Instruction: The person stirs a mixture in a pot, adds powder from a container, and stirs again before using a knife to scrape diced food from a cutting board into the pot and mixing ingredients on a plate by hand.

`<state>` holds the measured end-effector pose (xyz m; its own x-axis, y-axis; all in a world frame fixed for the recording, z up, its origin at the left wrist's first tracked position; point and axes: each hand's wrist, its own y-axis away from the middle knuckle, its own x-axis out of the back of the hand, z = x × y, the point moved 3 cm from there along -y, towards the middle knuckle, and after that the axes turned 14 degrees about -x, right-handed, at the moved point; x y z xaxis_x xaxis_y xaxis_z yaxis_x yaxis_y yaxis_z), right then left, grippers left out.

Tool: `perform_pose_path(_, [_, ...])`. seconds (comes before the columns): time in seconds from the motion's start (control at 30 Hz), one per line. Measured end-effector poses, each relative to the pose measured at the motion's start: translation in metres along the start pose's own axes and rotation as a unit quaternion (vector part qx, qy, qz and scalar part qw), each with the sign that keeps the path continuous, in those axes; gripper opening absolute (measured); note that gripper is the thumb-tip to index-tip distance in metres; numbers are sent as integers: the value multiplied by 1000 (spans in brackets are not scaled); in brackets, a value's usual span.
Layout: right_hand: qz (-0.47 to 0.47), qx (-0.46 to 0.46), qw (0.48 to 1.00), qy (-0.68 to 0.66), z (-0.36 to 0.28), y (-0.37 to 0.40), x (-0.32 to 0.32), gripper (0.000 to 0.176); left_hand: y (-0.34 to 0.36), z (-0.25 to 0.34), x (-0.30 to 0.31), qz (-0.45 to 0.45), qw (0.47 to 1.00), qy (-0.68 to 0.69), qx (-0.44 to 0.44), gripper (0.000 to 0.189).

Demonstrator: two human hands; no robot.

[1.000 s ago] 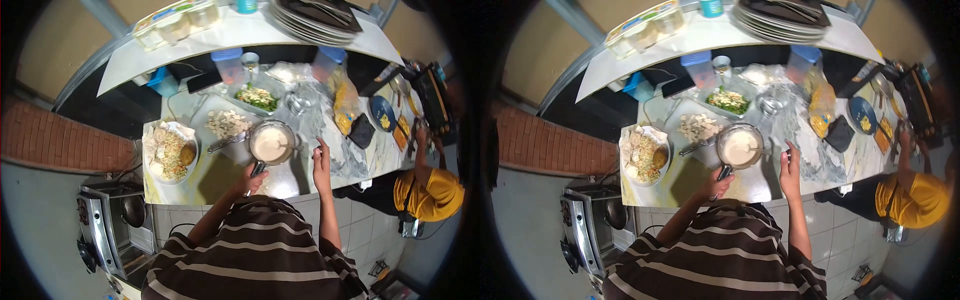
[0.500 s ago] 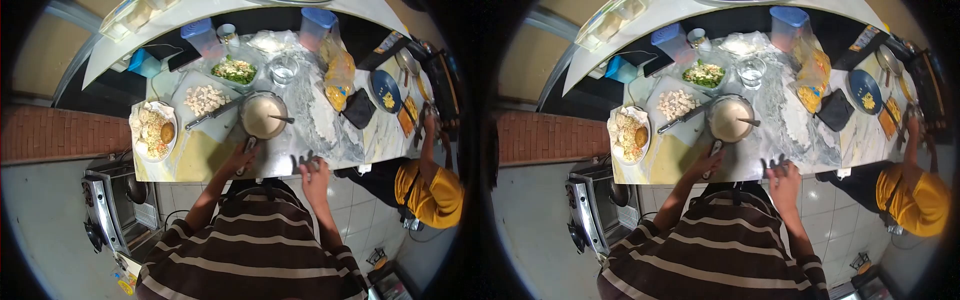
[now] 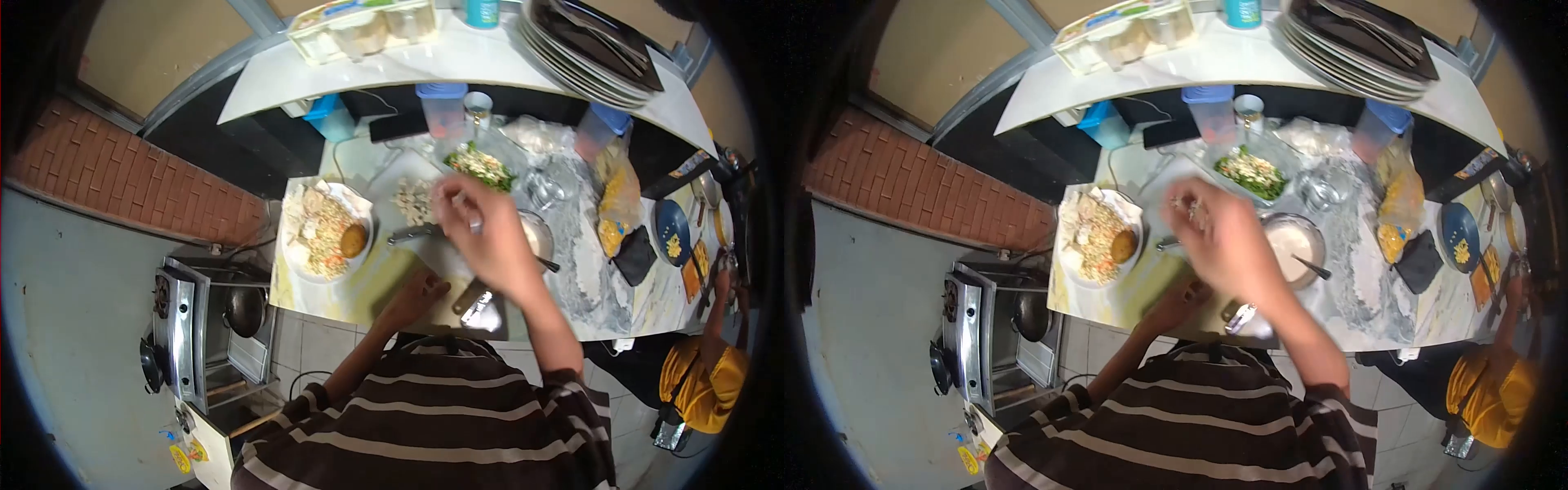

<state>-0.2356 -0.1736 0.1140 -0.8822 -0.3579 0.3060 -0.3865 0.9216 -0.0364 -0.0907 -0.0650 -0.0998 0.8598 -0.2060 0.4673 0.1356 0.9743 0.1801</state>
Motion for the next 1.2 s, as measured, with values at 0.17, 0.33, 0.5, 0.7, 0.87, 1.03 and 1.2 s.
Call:
perform_pose_path(0.17, [-7,-100,968,-231,-37,-151,-51,27,27,-80,76,33,999,38,-2,38])
perform_pose_path(0.33, [103,-118,982,-109,-44,-229,-91,34,28,-112,121,86,979,184,8,30])
perform_pose_path(0.5, [307,-40,948,-79,-41,-237,-103,30,19,-113,156,16,984,176,-26,28])
perform_pose_path(0.7, [300,-56,952,-22,-30,-260,-98,31,24,-113,175,1,982,184,-29,28])
perform_pose_path(0.87, [341,-46,939,12,-36,-264,-83,33,19,-115,182,29,981,191,-27,23])
perform_pose_path(1.03, [195,-100,976,-17,-34,-267,-82,27,-9,-87,209,81,965,200,-149,15])
perform_pose_path(1.2, [214,68,974,-27,-13,-271,-85,18,-73,18,273,188,920,167,-300,19])
